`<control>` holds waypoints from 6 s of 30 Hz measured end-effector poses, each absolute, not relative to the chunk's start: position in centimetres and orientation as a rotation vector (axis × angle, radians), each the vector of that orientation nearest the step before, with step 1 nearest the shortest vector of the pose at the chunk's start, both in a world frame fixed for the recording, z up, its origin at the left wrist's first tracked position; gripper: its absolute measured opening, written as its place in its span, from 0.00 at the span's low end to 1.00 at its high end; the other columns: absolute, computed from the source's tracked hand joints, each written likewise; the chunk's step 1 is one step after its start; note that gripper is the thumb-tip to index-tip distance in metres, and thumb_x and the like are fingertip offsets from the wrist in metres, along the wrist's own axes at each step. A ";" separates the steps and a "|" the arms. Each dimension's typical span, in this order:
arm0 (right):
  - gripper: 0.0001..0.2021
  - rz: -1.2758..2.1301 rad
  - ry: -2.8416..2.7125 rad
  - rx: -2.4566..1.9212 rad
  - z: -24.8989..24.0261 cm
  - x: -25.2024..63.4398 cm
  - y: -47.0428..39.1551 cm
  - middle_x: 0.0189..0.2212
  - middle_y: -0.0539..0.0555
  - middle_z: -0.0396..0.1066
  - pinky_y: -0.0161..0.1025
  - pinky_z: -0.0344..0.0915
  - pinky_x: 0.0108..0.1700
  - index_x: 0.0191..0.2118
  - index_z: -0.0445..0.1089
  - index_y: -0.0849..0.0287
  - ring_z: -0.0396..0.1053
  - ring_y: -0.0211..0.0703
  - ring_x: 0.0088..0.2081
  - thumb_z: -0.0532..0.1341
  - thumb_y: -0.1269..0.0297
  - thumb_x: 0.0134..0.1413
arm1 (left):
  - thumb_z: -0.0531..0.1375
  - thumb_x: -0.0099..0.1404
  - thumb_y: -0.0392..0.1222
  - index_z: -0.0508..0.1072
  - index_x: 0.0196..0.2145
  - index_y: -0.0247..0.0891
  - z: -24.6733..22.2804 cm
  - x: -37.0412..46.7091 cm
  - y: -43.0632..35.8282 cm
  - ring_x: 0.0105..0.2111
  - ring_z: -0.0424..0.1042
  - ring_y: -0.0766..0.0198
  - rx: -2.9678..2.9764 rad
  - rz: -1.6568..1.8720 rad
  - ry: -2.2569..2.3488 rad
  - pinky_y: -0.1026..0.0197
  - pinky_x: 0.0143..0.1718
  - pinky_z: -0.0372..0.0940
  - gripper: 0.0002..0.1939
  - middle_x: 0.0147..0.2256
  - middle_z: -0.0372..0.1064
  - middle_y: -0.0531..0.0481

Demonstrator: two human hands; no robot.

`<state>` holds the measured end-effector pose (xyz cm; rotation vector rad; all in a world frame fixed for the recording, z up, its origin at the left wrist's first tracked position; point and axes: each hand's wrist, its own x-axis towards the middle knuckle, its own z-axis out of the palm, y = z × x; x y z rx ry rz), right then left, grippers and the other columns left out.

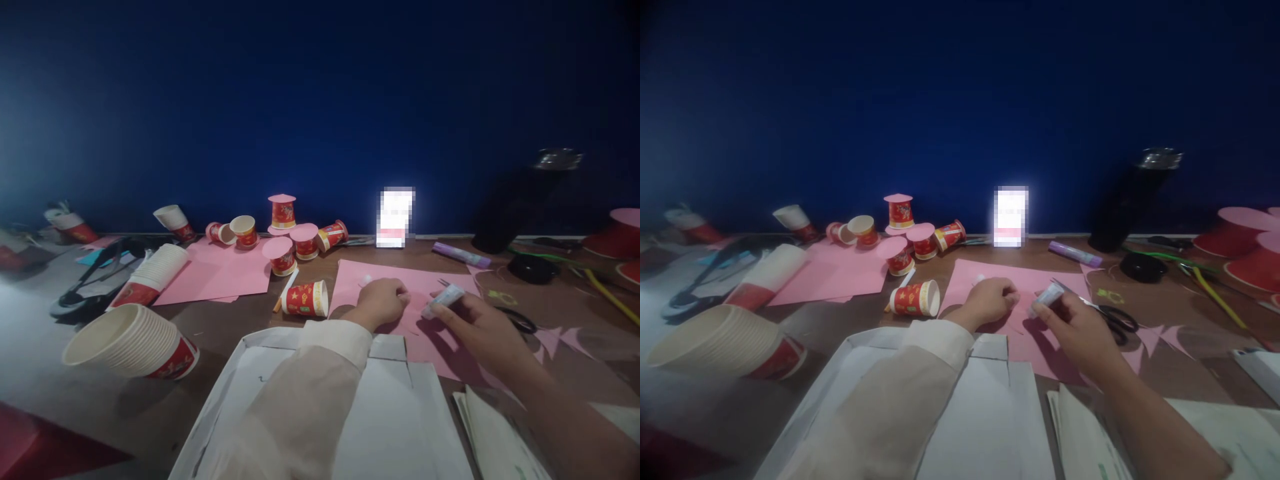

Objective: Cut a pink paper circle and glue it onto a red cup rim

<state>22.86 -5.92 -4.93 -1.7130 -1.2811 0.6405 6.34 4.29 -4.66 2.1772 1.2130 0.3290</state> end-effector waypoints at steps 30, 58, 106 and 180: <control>0.24 1.024 -0.703 -1.413 -3.5 21.4 -5.8 0.26 0.50 0.77 0.38 0.73 0.24 0.55 0.71 0.48 0.75 0.43 0.25 0.70 0.54 0.51 | 0.57 0.64 0.38 0.79 0.46 0.44 -4.9 5.5 4.1 0.49 0.69 0.62 2.219 0.660 0.941 0.62 0.54 0.65 0.15 0.46 0.70 0.49; 0.11 1.403 -0.213 -1.015 -2.9 22.9 -5.4 0.29 0.53 0.75 0.26 0.73 0.25 0.47 0.74 0.61 0.70 0.32 0.23 0.56 0.73 0.64 | 0.59 0.62 0.37 0.77 0.50 0.42 -5.0 5.4 4.1 0.47 0.69 0.61 2.124 0.751 0.821 0.59 0.54 0.65 0.18 0.46 0.69 0.48; 0.09 1.342 -0.271 -0.915 -1.9 22.6 -5.7 0.25 0.51 0.69 0.30 0.70 0.21 0.43 0.77 0.60 0.63 0.33 0.22 0.62 0.68 0.59 | 0.66 0.60 0.42 0.78 0.40 0.36 -1.8 3.1 5.9 0.38 0.73 0.63 1.777 0.817 1.059 0.60 0.44 0.67 0.11 0.41 0.77 0.46; 0.20 1.082 -0.757 -1.308 -3.5 22.2 -5.9 0.23 0.48 0.74 0.32 0.74 0.29 0.40 0.77 0.55 0.72 0.38 0.27 0.76 0.53 0.39 | 0.72 0.53 0.48 0.76 0.40 0.35 -2.0 5.1 3.9 0.36 0.69 0.66 1.366 0.781 0.667 0.59 0.42 0.64 0.20 0.38 0.73 0.48</control>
